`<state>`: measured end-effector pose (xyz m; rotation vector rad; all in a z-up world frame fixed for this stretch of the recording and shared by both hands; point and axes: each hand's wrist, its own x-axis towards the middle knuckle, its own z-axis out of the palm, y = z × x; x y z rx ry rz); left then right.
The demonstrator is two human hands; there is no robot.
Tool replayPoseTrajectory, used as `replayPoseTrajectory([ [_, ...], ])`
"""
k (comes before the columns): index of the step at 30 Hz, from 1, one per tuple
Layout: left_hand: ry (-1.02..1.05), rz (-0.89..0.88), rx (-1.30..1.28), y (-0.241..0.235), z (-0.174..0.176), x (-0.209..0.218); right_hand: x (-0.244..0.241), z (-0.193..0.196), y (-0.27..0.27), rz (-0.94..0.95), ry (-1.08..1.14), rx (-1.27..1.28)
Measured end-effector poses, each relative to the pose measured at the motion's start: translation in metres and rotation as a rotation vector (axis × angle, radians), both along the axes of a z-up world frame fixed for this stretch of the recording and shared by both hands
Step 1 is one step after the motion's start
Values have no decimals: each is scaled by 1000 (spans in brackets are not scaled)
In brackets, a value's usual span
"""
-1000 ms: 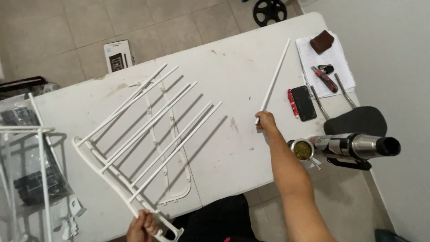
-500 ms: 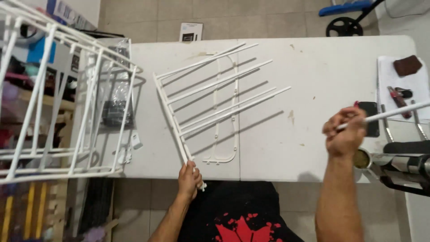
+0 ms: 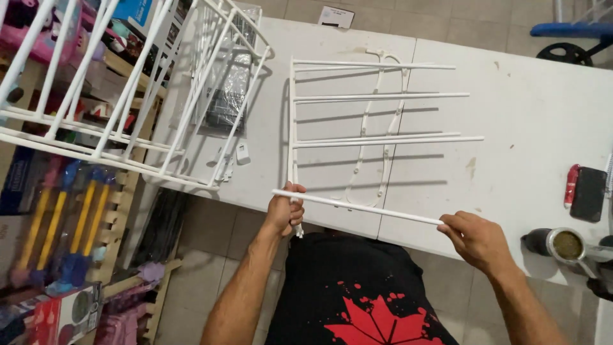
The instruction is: Assembling a white shoe rack by inserting horizontal rods into the side frames.
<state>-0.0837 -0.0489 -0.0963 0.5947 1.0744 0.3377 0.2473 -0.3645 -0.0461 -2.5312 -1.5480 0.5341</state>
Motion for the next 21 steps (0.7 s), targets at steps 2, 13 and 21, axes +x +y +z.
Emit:
replayPoseTrajectory([
  [2, -50, -6, -16, 1, -3, -3, 8, -13, -14, 5, 22, 32],
  [13, 33, -131, 32, 13, 42, -4, 16, -20, -36, -54, 194, 161],
  [21, 54, -137, 15, 7, 40, 2, 26, -29, -23, 58, 147, 217],
])
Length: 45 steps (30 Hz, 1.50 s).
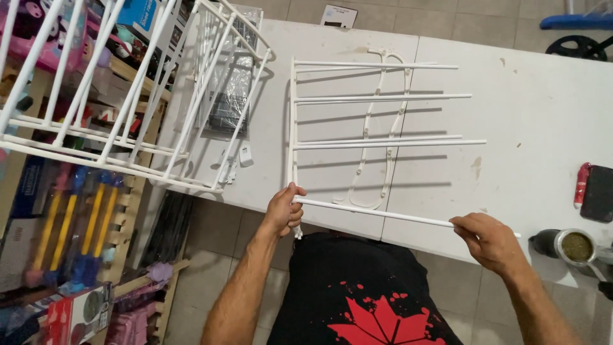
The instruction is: Assembling a white shoe rack by inserting horizontal rods into the side frames.
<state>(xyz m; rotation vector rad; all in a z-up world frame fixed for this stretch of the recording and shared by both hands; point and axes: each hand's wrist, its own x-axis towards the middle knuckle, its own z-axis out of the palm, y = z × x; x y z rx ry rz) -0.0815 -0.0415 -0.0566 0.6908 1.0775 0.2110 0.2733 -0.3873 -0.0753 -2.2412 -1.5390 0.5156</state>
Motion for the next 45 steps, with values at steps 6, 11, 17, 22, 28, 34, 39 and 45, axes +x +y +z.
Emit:
replayPoseTrajectory([
  [6, 26, -37, 28, -5, -18, 3, 11, -21, 20, -10, -374, 19],
  [11, 23, -55, 75, -10, -34, -1, 5, -14, 48, 22, -410, -124],
  [17, 80, -97, 169, -7, -39, 5, 14, 15, 78, 29, -82, -620],
  [22, 0, -7, 128, -28, -43, 18, 3, -20, 67, 153, -595, 103],
  [28, 20, -117, 195, -17, -44, 17, -9, -22, 73, 65, -180, -377],
  [34, 7, -109, 144, -22, -39, 35, 12, -1, 88, -8, -121, -347],
  [39, 4, -67, 113, -26, -49, 57, 8, -10, 88, -208, -391, 106],
  [45, -18, -58, 153, -24, -59, 67, 24, -18, 42, -624, -122, 173],
])
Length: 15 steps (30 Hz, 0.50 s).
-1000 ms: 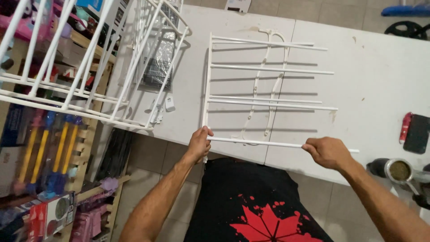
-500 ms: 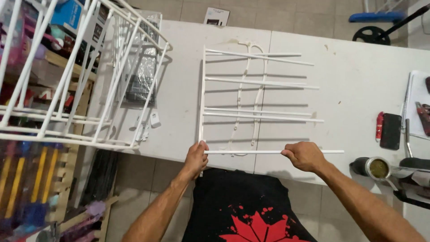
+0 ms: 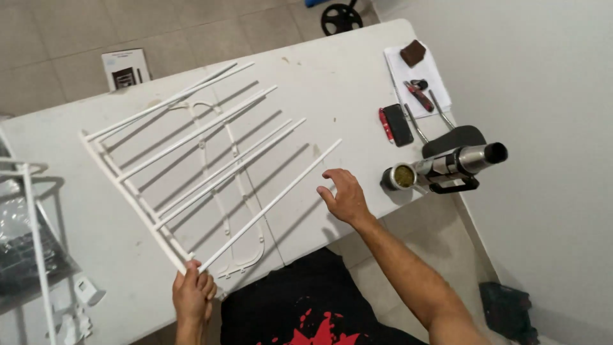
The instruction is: Assembling a white shoe rack by inserting horizontal rods into the side frames.
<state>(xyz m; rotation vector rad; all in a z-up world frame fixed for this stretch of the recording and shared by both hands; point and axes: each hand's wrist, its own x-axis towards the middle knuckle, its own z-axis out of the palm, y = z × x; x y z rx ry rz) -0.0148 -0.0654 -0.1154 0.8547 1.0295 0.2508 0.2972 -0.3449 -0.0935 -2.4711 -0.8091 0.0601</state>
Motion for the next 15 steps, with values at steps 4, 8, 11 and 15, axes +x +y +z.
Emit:
replayPoseTrajectory([
  [4, 3, 26, 17, -3, -1, 10, 39, -24, -31, -192, 466, -111],
  [8, 54, 166, -27, -9, 21, 37, 45, -26, -20, -97, 734, -456],
  [11, -11, 176, 9, -14, 24, 41, 25, -53, -18, 156, 721, -625],
  [15, -49, 229, 27, -14, 39, 62, 2, -86, -4, 474, 813, -749],
])
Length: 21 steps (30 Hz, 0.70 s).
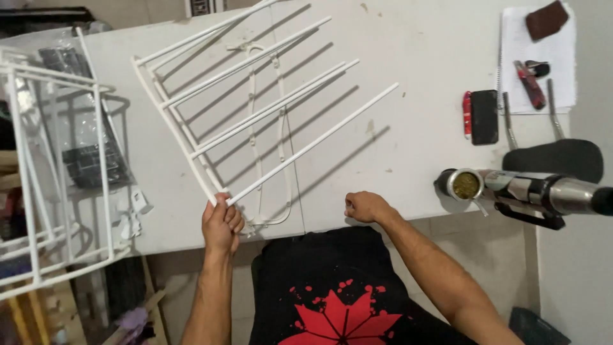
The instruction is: Assembling a white shoe rack by inserting horizontal rods into the side frames.
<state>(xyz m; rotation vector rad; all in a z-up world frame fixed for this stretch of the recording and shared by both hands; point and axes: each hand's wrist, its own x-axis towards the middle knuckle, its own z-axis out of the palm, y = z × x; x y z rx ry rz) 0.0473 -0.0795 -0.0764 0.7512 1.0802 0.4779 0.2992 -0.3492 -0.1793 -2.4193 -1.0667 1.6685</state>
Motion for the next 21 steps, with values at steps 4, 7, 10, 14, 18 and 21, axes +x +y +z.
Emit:
replayPoseTrajectory([
  [4, -25, -4, -37, 4, 3, -1, -20, 16, 31, 109, 103, 60],
  [7, -83, 10, -80, 3, 6, -7, -27, 20, 48, 92, 118, 117],
  [10, -86, -9, -73, 1, -1, -23, -27, 46, 54, 1, 129, 170],
  [14, -98, -16, -72, 3, -22, -42, -25, 28, 29, -29, 83, 168],
  [18, 17, -60, -56, 26, -52, -65, -25, 10, 2, -62, 35, 36],
  [21, 172, -60, 60, 53, -105, -94, -38, 27, -14, -120, -7, -19],
])
